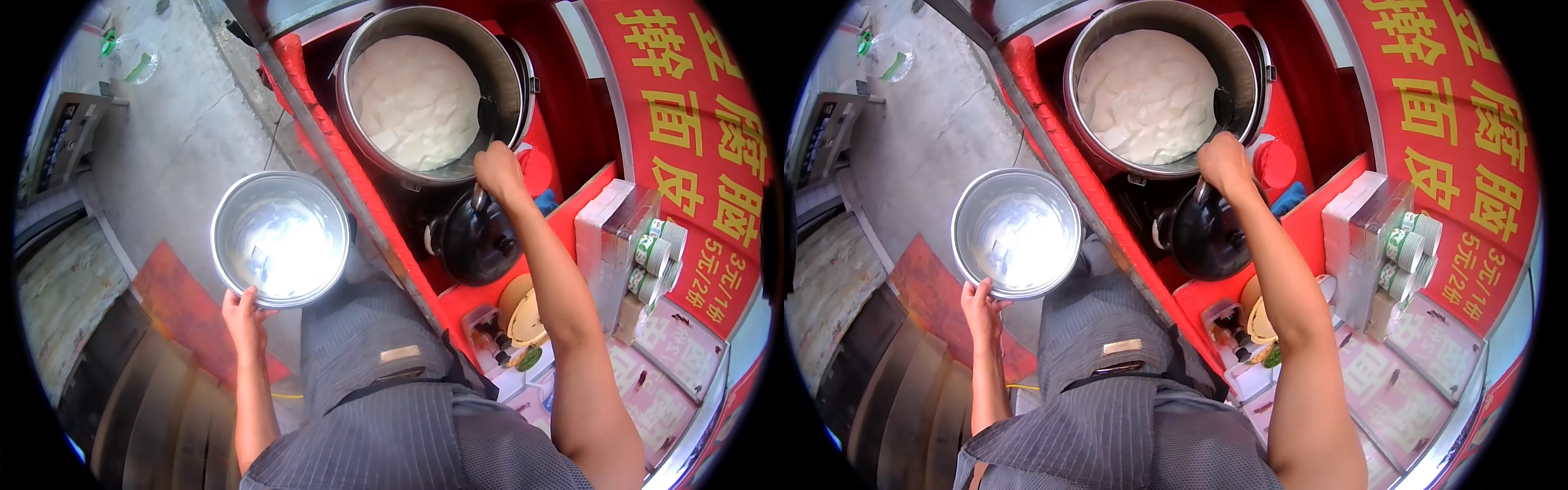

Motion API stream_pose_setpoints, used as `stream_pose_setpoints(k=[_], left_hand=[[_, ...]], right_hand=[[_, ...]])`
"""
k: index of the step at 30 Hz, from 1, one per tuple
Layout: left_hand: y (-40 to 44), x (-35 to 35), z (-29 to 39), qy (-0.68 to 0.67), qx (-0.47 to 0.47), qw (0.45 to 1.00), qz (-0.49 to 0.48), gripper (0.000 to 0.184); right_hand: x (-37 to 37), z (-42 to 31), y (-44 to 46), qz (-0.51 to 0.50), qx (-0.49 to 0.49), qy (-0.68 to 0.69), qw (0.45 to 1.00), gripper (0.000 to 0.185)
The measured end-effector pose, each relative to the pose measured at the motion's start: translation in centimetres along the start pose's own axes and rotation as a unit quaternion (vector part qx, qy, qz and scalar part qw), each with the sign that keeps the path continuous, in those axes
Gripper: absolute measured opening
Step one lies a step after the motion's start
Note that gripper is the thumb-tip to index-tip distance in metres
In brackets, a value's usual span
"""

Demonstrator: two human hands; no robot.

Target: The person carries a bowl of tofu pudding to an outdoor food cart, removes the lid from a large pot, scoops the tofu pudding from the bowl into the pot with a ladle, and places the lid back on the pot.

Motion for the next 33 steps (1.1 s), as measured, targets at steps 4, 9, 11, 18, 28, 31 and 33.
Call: stream_pose_setpoints(k=[4, 9, 11, 18, 28, 31, 33], left_hand=[[-0.3, 0.3, 0.4, -0.015, 0.017, 1.000, -0.013, 0.022], [-1.0, -0.3, 0.7, -0.045, 0.048, 0.998, -0.012, 0.022], [-1.2, -0.4, 0.7, -0.057, 0.052, 0.997, -0.025, 0.026], [-2.9, -1.5, 1.0, -0.080, 0.072, 0.993, -0.042, 0.029], [-4.3, -0.9, 1.7, -0.081, 0.078, 0.993, -0.021, 0.026], [-4.6, -0.2, 1.5, -0.094, 0.083, 0.992, -0.018, 0.027], [-4.7, 0.2, 1.3, -0.086, 0.088, 0.992, -0.015, 0.026]], right_hand=[[-1.4, -2.4, -4.8, 0.069, -0.100, 0.055, 0.991, 0.038], [-1.6, -9.7, -17.8, -0.074, -0.208, 0.363, 0.905, 0.025], [1.3, -12.1, -21.1, -0.183, -0.217, 0.351, 0.892, 0.022], [13.2, -17.8, -23.7, -0.253, -0.326, 0.069, 0.908, 0.026], [15.4, -17.4, -22.1, -0.240, -0.270, 0.066, 0.930, 0.031], [18.3, -16.0, -22.1, -0.333, -0.201, 0.145, 0.910, 0.031], [18.1, -16.6, -22.7, -0.358, -0.174, 0.171, 0.901, 0.030]])
Point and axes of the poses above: each hand's wrist, its own y-axis towards the middle knuckle, its own x-axis out of the palm, z = x × y, the point moved 7 cm from there along y, towards the middle knuckle, and after that the axes turned 2 degrees about -y, right-handed, at the moved point
